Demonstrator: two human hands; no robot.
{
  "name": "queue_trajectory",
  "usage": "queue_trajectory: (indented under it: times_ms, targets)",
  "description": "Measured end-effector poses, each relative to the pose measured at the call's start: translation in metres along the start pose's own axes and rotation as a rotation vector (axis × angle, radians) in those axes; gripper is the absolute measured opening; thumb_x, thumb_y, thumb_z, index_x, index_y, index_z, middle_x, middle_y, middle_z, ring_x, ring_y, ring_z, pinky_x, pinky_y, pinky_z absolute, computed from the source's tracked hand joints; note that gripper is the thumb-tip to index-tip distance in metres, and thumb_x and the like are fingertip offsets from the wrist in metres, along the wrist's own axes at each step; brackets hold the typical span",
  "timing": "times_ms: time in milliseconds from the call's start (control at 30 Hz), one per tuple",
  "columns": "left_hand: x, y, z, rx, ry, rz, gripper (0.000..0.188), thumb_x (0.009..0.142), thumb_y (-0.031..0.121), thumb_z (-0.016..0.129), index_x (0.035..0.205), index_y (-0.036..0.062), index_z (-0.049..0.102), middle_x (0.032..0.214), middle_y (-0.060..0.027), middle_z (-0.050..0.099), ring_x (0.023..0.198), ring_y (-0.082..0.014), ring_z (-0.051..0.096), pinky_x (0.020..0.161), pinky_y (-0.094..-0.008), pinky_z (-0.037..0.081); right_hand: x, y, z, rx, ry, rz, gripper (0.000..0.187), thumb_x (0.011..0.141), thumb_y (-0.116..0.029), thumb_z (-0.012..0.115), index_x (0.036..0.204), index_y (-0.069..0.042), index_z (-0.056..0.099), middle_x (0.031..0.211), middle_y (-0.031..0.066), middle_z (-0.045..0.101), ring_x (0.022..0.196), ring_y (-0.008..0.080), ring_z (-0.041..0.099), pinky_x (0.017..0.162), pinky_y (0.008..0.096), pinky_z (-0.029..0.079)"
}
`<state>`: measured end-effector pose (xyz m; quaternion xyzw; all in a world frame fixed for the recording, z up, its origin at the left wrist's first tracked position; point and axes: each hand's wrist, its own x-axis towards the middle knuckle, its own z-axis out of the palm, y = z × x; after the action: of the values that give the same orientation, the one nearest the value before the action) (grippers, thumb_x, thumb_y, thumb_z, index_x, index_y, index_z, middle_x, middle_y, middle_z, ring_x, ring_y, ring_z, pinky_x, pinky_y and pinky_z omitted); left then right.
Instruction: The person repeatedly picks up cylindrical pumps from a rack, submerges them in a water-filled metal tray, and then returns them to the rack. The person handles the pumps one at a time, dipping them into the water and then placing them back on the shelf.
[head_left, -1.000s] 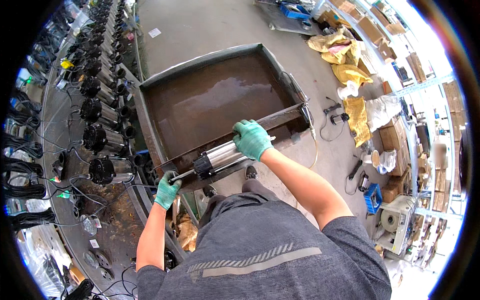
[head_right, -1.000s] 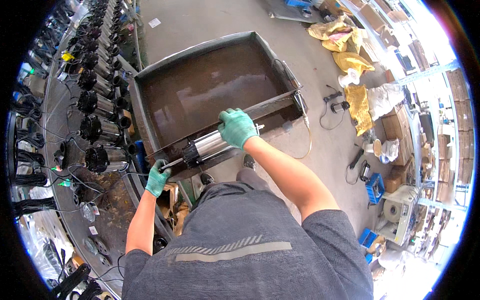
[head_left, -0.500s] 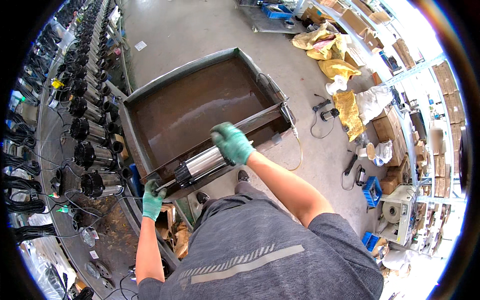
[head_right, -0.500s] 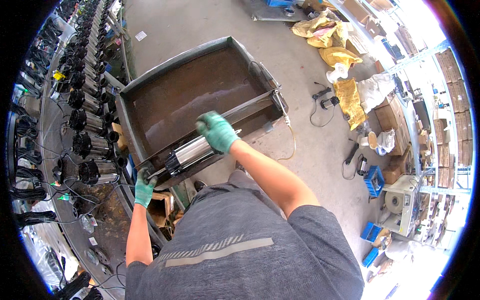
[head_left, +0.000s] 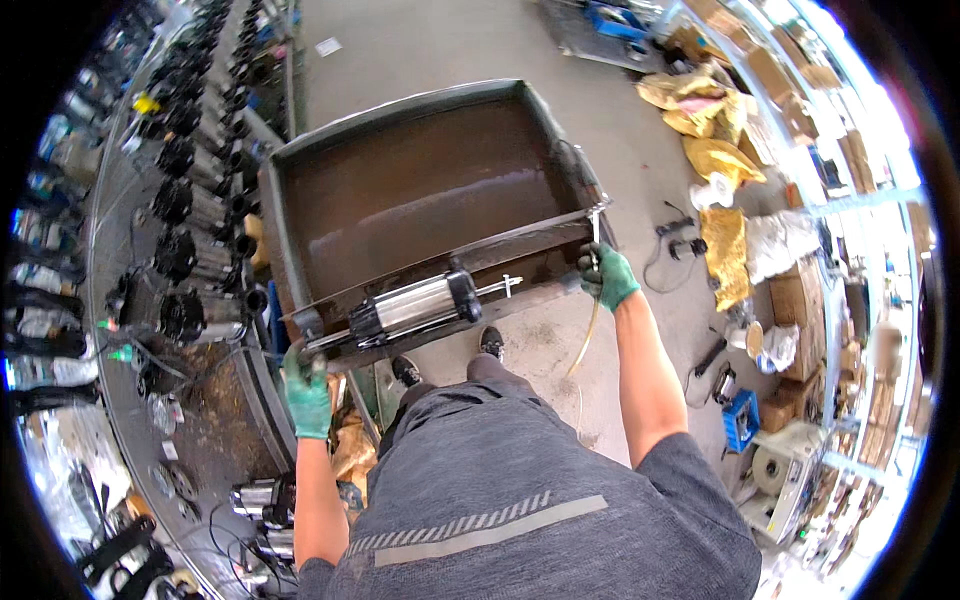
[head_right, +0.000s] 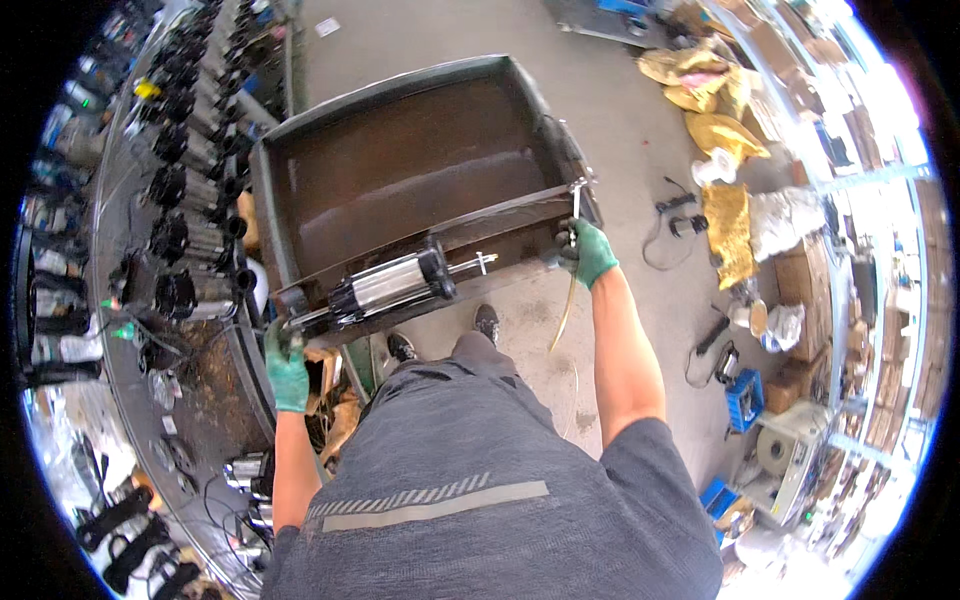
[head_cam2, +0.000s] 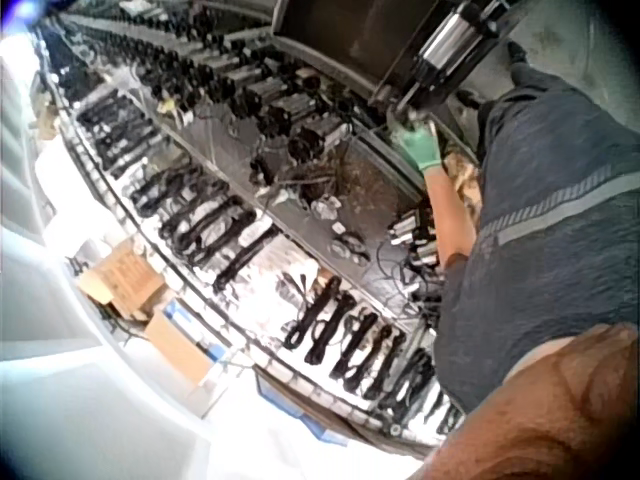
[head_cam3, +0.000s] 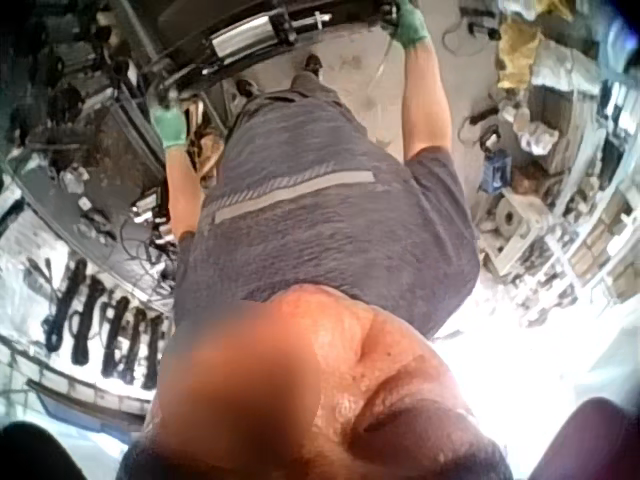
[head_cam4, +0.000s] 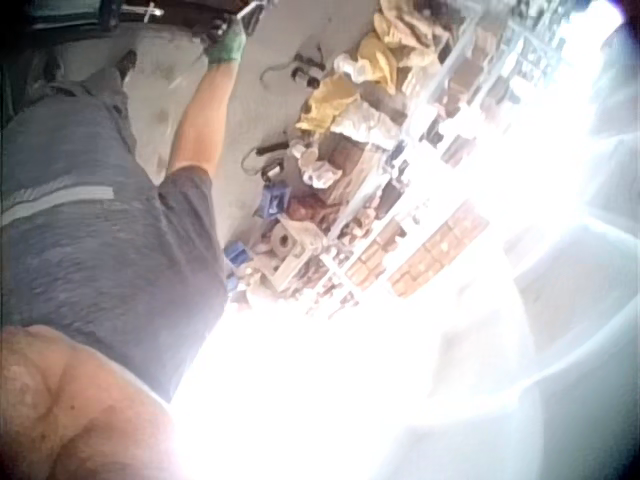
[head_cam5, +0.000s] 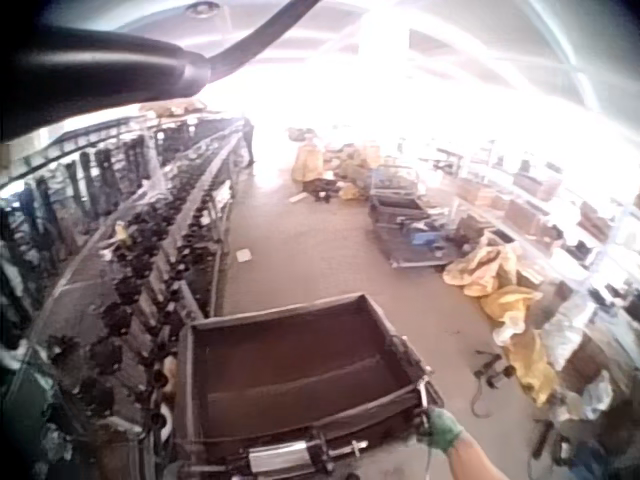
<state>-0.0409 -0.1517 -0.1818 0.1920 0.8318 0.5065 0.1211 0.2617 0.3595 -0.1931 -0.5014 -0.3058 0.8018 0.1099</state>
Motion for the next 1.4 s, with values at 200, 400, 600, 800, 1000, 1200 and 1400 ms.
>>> queue_trajectory:
  times_ms: [200, 400, 600, 800, 1000, 1200, 1400]
  targets:
    - [0.009, 0.132, 0.045, -0.318, -0.188, 0.081, 0.046, 0.105, 0.023, 0.063, 0.145, 0.0042, 0.049, 0.115, -0.0067, 0.067, 0.106, -0.0137, 0.061, 0.097, -0.0282, 0.048, -0.097, 0.071, 0.158, -0.305, -0.378, -0.299, 0.018, 0.100, -0.012, 0.066, 0.114, -0.008, 0.055, 0.094, 0.0050, 0.063, 0.085, 0.0181, 0.067, 0.072, 0.0333, 0.057]
    - [0.022, 0.181, 0.068, -0.524, -0.044, 0.076, 0.046, 0.107, 0.042, 0.056, 0.134, 0.0048, 0.056, 0.100, -0.0062, 0.065, 0.088, -0.0158, 0.063, 0.083, -0.0325, 0.054, -0.098, 0.159, 0.246, -1.162, -0.563, -0.759, 0.031, 0.091, -0.008, 0.068, 0.121, -0.006, 0.062, 0.110, 0.0221, 0.068, 0.093, 0.0405, 0.068, 0.080, 0.0449, 0.057]
    - [0.038, 0.094, 0.011, -1.095, 0.224, -0.571, 0.027, 0.105, 0.036, 0.058, 0.096, 0.0112, 0.063, 0.066, 0.0010, 0.048, 0.050, -0.0107, 0.037, 0.045, -0.0267, 0.030, -0.115, 0.124, 0.274, -1.292, -0.639, -1.038, 0.037, 0.090, -0.025, 0.073, 0.119, -0.004, 0.064, 0.101, 0.0190, 0.070, 0.089, 0.0374, 0.070, 0.077, 0.0472, 0.057]
    - [0.050, -0.018, -0.034, -0.807, 0.317, -0.918, 0.035, 0.104, 0.043, 0.059, 0.085, 0.0138, 0.064, 0.064, 0.0002, 0.056, 0.043, -0.0097, 0.038, 0.038, -0.0264, 0.025, -0.074, 0.055, 0.264, -1.505, -0.319, -1.048, 0.020, 0.090, -0.019, 0.070, 0.105, -0.006, 0.070, 0.096, 0.0174, 0.073, 0.088, 0.0378, 0.071, 0.079, 0.0464, 0.057]
    - [0.068, -0.040, -0.032, -0.784, 0.028, -0.995, 0.032, 0.104, 0.043, 0.061, 0.091, 0.0134, 0.065, 0.068, -0.0019, 0.061, 0.043, -0.0090, 0.042, 0.038, -0.0242, 0.027, -0.042, 0.064, 0.247, -1.430, -0.318, -0.916, 0.014, 0.090, -0.017, 0.071, 0.101, -0.007, 0.072, 0.089, 0.0175, 0.072, 0.078, 0.0379, 0.070, 0.069, 0.0434, 0.056]
    - [0.076, -0.049, -0.026, -0.757, -0.098, -1.008, 0.031, 0.105, 0.042, 0.059, 0.091, 0.0145, 0.065, 0.067, -0.0025, 0.062, 0.043, -0.0098, 0.044, 0.038, -0.0249, 0.029, -0.039, 0.068, 0.250, -1.422, -0.264, -0.984, 0.011, 0.090, -0.013, 0.069, 0.098, -0.005, 0.072, 0.087, 0.0193, 0.071, 0.077, 0.0390, 0.070, 0.068, 0.0427, 0.056]
    - [0.080, -0.050, -0.028, -0.719, -0.161, -1.026, 0.030, 0.105, 0.041, 0.060, 0.090, 0.0155, 0.065, 0.062, -0.0006, 0.058, 0.043, -0.0106, 0.045, 0.038, -0.0258, 0.030, -0.040, 0.068, 0.251, -1.445, -0.250, -1.007, 0.011, 0.090, -0.014, 0.069, 0.098, -0.006, 0.072, 0.086, 0.0185, 0.071, 0.076, 0.0390, 0.069, 0.067, 0.0428, 0.056]
